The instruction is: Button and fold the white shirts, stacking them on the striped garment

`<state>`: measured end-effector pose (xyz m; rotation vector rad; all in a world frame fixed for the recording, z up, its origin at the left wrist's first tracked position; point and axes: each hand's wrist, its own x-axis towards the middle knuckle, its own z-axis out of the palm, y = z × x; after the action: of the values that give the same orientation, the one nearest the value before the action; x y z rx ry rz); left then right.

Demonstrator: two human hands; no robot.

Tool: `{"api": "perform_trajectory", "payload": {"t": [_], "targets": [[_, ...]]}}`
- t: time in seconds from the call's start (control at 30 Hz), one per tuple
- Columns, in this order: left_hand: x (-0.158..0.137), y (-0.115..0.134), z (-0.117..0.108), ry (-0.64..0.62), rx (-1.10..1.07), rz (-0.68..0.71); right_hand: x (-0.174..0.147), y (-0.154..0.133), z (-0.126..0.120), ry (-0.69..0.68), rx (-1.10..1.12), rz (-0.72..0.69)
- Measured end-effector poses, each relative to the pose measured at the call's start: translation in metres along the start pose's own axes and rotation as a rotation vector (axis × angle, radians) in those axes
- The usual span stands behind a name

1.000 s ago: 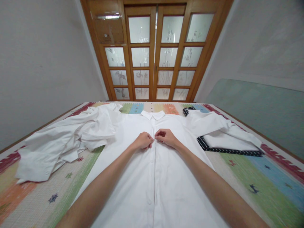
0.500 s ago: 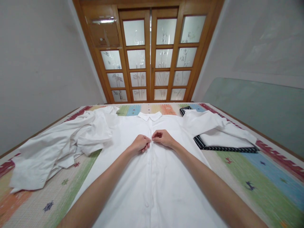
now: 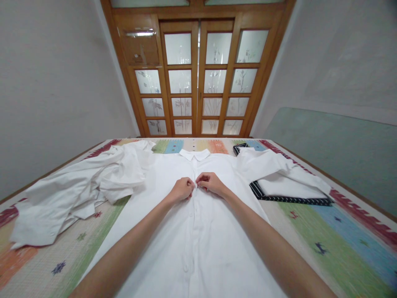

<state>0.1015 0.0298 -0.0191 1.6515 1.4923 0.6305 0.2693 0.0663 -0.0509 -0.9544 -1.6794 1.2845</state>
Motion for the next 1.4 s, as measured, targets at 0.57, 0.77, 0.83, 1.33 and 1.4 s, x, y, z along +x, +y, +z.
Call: {"api": "perform_trajectory", "payload": {"t": [0.57,0.77,0.83,1.33,1.4], "targets": [[0.006,0.001,-0.005,-0.004,0.052,0.024,0.000,0.004,-0.002,0.001,-0.022,-0.066],[0.004,-0.012,-0.001,-0.075,-0.136,0.014,-0.001,0.003,0.001,0.021,-0.072,-0.062],[0.002,-0.017,0.000,-0.055,-0.145,0.053,-0.001,0.003,0.002,0.019,-0.068,-0.058],[-0.006,-0.024,0.007,0.137,-0.181,0.178,-0.008,-0.006,0.008,0.011,-0.072,0.057],[-0.006,-0.024,0.008,0.128,-0.216,0.130,-0.008,-0.006,0.007,0.015,-0.074,0.061]]}}
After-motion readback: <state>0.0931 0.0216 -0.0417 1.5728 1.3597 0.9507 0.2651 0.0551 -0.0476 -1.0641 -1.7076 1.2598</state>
